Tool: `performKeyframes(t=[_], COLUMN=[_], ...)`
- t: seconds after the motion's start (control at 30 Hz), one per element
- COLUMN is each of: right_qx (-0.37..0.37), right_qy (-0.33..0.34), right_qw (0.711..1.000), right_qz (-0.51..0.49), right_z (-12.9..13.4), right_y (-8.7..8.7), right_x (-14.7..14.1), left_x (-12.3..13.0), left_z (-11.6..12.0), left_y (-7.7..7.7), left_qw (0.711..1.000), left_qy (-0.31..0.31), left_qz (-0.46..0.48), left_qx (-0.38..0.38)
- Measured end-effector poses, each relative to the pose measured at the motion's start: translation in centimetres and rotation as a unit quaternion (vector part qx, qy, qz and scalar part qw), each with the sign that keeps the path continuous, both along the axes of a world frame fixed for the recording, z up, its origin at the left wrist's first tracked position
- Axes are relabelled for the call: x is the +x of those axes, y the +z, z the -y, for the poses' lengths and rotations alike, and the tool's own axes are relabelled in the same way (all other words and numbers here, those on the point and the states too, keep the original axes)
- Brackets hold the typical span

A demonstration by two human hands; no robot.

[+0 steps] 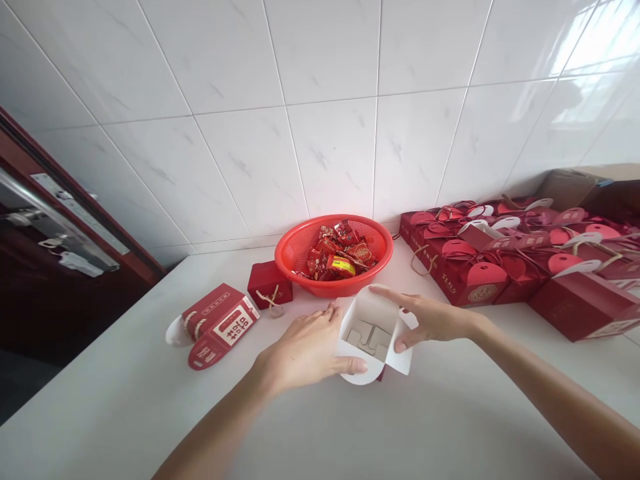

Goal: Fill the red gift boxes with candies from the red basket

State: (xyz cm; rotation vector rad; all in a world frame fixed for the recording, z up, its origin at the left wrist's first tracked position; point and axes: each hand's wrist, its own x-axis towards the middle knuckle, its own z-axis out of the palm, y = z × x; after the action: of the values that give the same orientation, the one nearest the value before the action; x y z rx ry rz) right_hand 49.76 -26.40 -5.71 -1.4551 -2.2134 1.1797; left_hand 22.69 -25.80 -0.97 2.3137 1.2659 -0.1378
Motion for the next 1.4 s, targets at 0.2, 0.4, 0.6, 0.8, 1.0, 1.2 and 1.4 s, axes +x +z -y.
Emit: performKeyframes(t=[0.2, 0.4, 0.6, 0.8, 1.0, 1.2, 1.4], right_qx=[0.026, 0.033, 0.209, 0.292, 0.231, 0.205, 0.153], right_qy=[0.008, 0.032, -0.045, -0.189, -0.297, -0.297, -0.282], right_qw=[0.999, 0.999, 0.975, 0.901, 0.873, 0.872, 0.876], right_qz=[-0.028, -0.012, -0.067, -0.260, -0.312, -0.331, -0.361], right_z=[-1.8, -1.8, -2.9, -9.2, -13.9, -14.4, -14.4], right_y=[-0.8, 1.0, 4.9, 4.4, 1.7, 0.6, 0.4], right_x=[-0.9, -0.9, -1.0, -3.6, -5.1, -4.5, -4.7], left_x=[-0.7, -2.6, -1.9, 4.6, 6.2, 3.7, 4.0], left_z=[-0.4, -0.9, -6.2, -14.3, -18.2, -20.2, -19.6], left_y=[0.4, 2.4, 4.5, 1.8, -2.0, -2.7, -2.1], left_qw=[0.999, 0.994, 0.980, 0.993, 0.995, 0.943, 0.823], left_qy=[0.006, 0.006, 0.002, -0.075, -0.068, 0.081, 0.154], left_qz=[0.011, 0.031, 0.124, 0.012, 0.061, 0.323, 0.536], left_qx=[0.053, 0.104, 0.157, 0.089, 0.031, -0.015, -0.112])
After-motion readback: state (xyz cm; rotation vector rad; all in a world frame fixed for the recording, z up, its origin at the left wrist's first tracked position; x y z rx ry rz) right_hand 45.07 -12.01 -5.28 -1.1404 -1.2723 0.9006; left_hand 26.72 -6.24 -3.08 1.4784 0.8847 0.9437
